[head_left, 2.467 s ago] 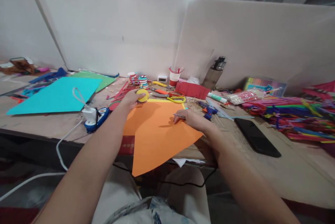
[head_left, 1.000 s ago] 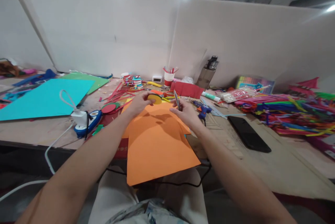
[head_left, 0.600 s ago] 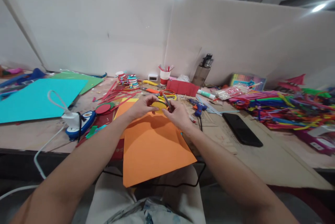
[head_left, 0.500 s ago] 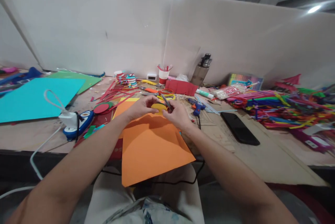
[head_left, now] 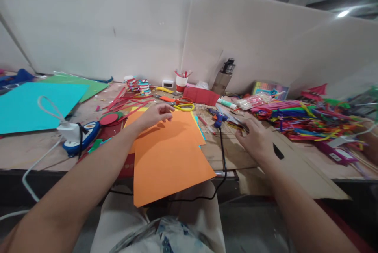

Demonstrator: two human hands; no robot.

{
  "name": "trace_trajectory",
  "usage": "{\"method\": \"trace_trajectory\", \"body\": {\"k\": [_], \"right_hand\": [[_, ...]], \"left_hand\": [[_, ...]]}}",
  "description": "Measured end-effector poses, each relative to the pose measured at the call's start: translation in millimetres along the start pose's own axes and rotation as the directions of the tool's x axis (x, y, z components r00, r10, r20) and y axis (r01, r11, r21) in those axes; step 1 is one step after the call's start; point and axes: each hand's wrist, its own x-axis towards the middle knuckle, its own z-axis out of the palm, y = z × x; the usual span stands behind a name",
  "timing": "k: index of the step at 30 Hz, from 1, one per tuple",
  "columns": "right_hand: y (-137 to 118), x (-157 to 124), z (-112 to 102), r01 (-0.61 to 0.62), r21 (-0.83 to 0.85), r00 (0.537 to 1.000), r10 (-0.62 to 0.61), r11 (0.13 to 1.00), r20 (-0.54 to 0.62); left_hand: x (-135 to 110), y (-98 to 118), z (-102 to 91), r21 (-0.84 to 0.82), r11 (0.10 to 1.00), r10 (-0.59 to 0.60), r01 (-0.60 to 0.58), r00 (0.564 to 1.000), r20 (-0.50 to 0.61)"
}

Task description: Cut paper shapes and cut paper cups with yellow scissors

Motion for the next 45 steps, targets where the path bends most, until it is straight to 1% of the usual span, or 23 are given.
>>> {"method": "trace_trajectory", "body": {"k": [2,4,6,8,11,12,14,16,18,23,25,27,31,32,34,36,37,38,39,40,42,43,45], "right_hand": [[8,-11,4,0.027,-0.064,0.991,-0.018,0.998,0.129],[13,-19,7,0.066,-0.053,0.964,-0.050,0.996,0.260],[18,-22,7,0.088,0.027,0.929,-0.091,0.996,0.358],[24,-20,4,0.092,0.139,0.903,-0.141,0.986,0.407],[31,-13,-5,0.066,0.254,0.891,-0.172,0.965,0.420],[33,-10,-7,0.036,0.270,0.895,-0.151,0.962,0.420],[39,-6,-9,-0.055,0.262,0.904,-0.064,0.963,0.424],[46,-5,-6,-0.141,0.163,0.895,0.055,0.977,0.443],[52,-7,1,-0.176,0.011,0.874,0.151,0.984,0.462],[52,-17,18,-0.207,-0.163,0.843,0.260,0.965,0.471],[48,-18,19,-0.210,-0.210,0.825,0.288,0.955,0.486],[44,-17,18,-0.215,-0.214,0.817,0.296,0.953,0.495],[40,-8,7,-0.244,-0.170,0.827,0.297,0.955,0.477],[37,-4,3,-0.254,-0.156,0.839,0.297,0.955,0.455],[26,5,-5,-0.270,-0.088,0.881,0.283,0.959,0.379],[4,16,-11,-0.244,0.091,0.938,0.211,0.965,0.276],[-10,22,-13,-0.180,0.203,0.963,0.130,0.963,0.237],[-26,27,-15,-0.080,0.313,0.979,0.014,0.946,0.205],[-43,30,-17,0.028,0.415,0.974,-0.117,0.910,0.192],[-60,31,-20,0.122,0.505,0.950,-0.247,0.855,0.189],[-92,27,-28,0.230,0.640,0.857,-0.464,0.733,0.223],[-105,21,-33,0.258,0.677,0.775,-0.566,0.689,0.281],[-124,3,-43,0.276,0.702,0.627,-0.677,0.656,0.386]], "left_hand": [[-1,-1,-0.3,0.017,0.998,-0.052,0.052,0.999,0.005],[-1,-3,-0.7,0.009,0.997,-0.082,0.082,0.997,0.013],[-1,-5,-1.3,0.011,0.996,-0.093,0.093,0.996,0.013],[-1,-7,-1.9,0.022,0.995,-0.098,0.097,0.995,0.008],[0,-7,-2.5,0.025,0.996,-0.090,0.090,0.996,0.005],[0,-8,-2.6,0.020,0.996,-0.087,0.087,0.996,0.009],[0,-9,-2.9,0.015,0.996,-0.084,0.084,0.996,0.016],[1,-11,-3.4,0.010,0.997,-0.076,0.075,0.997,0.017],[2,-14,-4.5,0.017,0.998,-0.063,0.063,0.998,0.012],[4,-19,-8.6,0.044,0.996,-0.073,0.073,0.997,-0.018],[2,-17,-9.2,0.045,0.995,-0.084,0.086,0.996,-0.030],[1,-13,-9.1,0.057,0.994,-0.092,0.095,0.995,-0.050],[-1,-9,-10.8,0.112,0.988,-0.095,0.105,0.991,-0.090],[0,-11,-12.5,0.142,0.984,-0.089,0.104,0.991,-0.103],[3,-16,-17.4,0.235,0.967,-0.066,0.096,0.989,-0.134],[6,-21,-23.4,0.361,0.927,-0.037,0.097,0.985,-0.169],[7,-23,-26.3,0.421,0.901,-0.028,0.105,0.982,-0.185],[7,-24,-28.9,0.468,0.877,-0.020,0.112,0.980,-0.198],[7,-24,-30.9,0.500,0.858,-0.017,0.118,0.979,-0.203],[6,-23,-32.4,0.520,0.845,-0.015,0.121,0.979,-0.204],[4,-22,-33.6,0.538,0.835,-0.009,0.113,0.981,-0.192],[3,-22,-33.4,0.543,0.833,-0.004,0.105,0.983,-0.184],[2,-23,-32.3,0.551,0.830,0.007,0.087,0.986,-0.166]]}}
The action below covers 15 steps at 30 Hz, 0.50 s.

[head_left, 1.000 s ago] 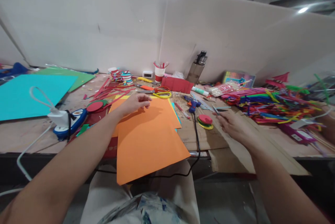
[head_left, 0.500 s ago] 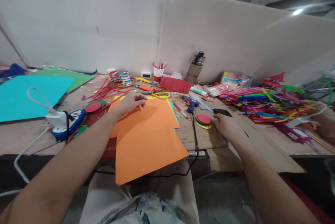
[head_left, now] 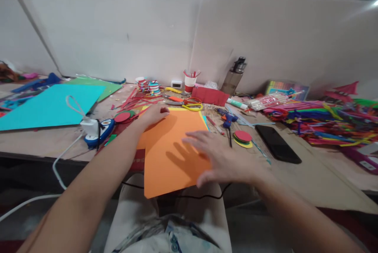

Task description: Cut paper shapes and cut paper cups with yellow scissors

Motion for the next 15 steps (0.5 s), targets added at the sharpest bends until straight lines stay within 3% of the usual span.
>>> {"method": "trace_trajectory", "body": {"k": [3,7,12,15], "right_hand": [[-21,-13,20,-0.017,-0.073,0.992,0.026,0.997,0.121],[-24,-19,31,-0.109,-0.148,0.982,0.129,0.983,0.137],[-22,-6,9,-0.104,-0.035,0.988,0.107,0.994,0.110],[-13,8,-13,-0.143,0.035,0.988,0.141,0.989,0.066]], "left_hand": [[1,-1,3.3,-0.012,1.000,0.014,-0.014,1.000,0.004],[4,-2,4.3,-0.044,0.998,0.034,-0.034,0.999,0.003],[3,0,3.9,-0.069,0.996,0.061,-0.055,0.995,0.080],[2,2,2.3,-0.209,0.978,0.010,0.006,0.997,0.075]]}}
